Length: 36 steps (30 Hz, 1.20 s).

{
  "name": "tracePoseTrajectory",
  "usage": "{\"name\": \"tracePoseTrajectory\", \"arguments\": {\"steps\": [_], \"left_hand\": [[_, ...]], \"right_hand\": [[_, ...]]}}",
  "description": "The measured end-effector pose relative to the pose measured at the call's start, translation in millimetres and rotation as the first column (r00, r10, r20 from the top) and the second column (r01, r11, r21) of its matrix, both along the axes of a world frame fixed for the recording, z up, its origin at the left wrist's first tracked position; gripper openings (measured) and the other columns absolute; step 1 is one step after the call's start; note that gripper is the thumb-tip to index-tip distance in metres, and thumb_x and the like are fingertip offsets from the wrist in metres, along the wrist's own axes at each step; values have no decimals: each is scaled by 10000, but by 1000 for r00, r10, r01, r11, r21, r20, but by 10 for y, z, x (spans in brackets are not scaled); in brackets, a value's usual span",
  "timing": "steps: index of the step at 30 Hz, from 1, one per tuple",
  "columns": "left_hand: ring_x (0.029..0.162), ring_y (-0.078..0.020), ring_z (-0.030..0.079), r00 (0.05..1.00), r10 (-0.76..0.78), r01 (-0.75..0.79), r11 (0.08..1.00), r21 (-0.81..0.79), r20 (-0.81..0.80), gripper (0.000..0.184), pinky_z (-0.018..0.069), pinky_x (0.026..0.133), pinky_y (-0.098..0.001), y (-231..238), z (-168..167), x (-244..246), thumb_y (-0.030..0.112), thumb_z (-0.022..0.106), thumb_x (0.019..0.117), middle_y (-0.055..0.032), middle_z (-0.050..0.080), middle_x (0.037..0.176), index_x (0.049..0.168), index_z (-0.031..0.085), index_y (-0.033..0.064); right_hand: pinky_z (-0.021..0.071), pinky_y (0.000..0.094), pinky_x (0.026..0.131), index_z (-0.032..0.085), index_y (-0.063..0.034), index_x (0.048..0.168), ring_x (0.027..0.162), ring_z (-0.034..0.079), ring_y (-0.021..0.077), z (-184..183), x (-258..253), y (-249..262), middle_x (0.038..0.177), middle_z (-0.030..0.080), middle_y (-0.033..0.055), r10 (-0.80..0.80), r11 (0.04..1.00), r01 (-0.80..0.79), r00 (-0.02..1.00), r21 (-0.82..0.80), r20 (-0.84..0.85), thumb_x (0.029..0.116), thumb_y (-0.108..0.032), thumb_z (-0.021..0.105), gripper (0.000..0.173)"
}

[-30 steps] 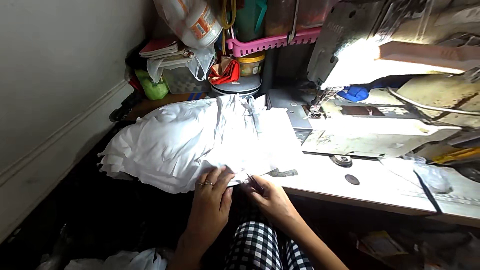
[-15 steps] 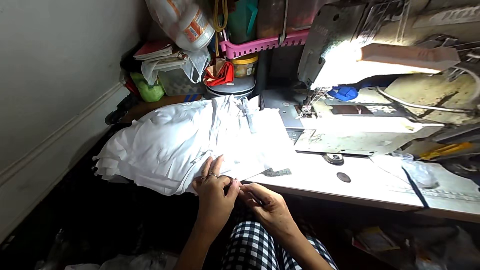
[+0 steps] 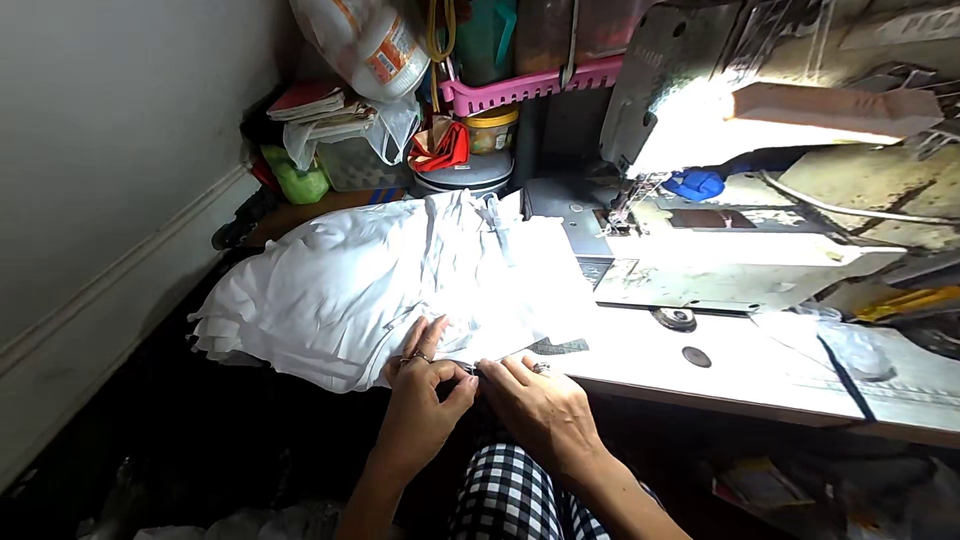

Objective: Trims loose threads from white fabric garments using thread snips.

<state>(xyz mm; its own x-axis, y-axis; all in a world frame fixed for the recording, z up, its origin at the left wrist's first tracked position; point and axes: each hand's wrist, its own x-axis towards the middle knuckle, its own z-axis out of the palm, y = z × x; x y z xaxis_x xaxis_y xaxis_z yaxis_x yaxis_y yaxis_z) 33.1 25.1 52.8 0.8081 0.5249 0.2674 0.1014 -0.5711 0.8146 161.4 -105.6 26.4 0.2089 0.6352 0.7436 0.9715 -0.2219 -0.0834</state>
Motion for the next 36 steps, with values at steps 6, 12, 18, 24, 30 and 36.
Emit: {"name": "tracePoseTrajectory", "arguments": {"steps": [6, 12, 18, 24, 30, 36], "left_hand": [[1514, -187, 312, 988, -155, 155, 988, 2, -27, 267, 219, 1212, -520, 8, 69, -217, 342, 651, 942, -53, 534, 1513, 795, 760, 147], [748, -46, 656, 969, -245, 243, 969, -49, -44, 412, 555, 719, -233, 264, 76, -658, 351, 579, 1035, -11, 698, 791, 833, 738, 29], [621, -16, 633, 979, 22, -27, 999, -24, -203, 293, 545, 579, -197, 364, 295, -743, 361, 585, 1022, 69, 680, 756, 907, 701, 118], [859, -271, 700, 734, -242, 234, 967, -98, -635, 412, 540, 814, -544, 232, 156, -749, 463, 617, 996, -104, 732, 920, 1060, 754, 79], [1019, -196, 689, 955, -110, 134, 989, 68, -274, 258, 567, 911, -416, 85, -103, -695, 270, 614, 999, -74, 721, 1118, 1150, 746, 107], [997, -94, 659, 958, 272, -285, 936, 209, 87, 225, 558, 871, -274, 174, -217, -767, 109, 543, 932, -10, 710, 1073, 1043, 738, 113]], "right_hand": [[511, 313, 499, 700, -119, 888, 617, 650, 174, -78, -4, -20, 723, 650, 19, 71, 997, -76, 986, -25, -153, 1029, -317, 509, 309], [527, 368, 615, 709, -124, 1098, 677, 612, 125, -106, 86, -310, 795, 663, 14, 205, 886, -448, 609, -119, -766, 994, -584, 552, 497], [403, 156, 563, 669, -145, 921, 623, 496, -37, -150, -17, -285, 724, 562, -101, 138, 929, -369, 343, 1, -929, 963, -418, 648, 277], [441, 171, 566, 723, -135, 1080, 616, 517, -21, -87, -80, -172, 776, 616, -94, 210, 901, -416, 173, 122, -962, 1015, -322, 601, 233], [389, 149, 517, 742, -108, 963, 549, 459, -51, 571, 59, 308, 714, 607, -98, 248, 918, -381, 338, 109, -908, 1015, -180, 606, 162], [429, 187, 533, 701, -143, 1277, 591, 516, -16, 511, 449, 640, 1016, 746, -46, 128, 919, -395, 336, -15, -933, 1064, -103, 521, 281]]}}
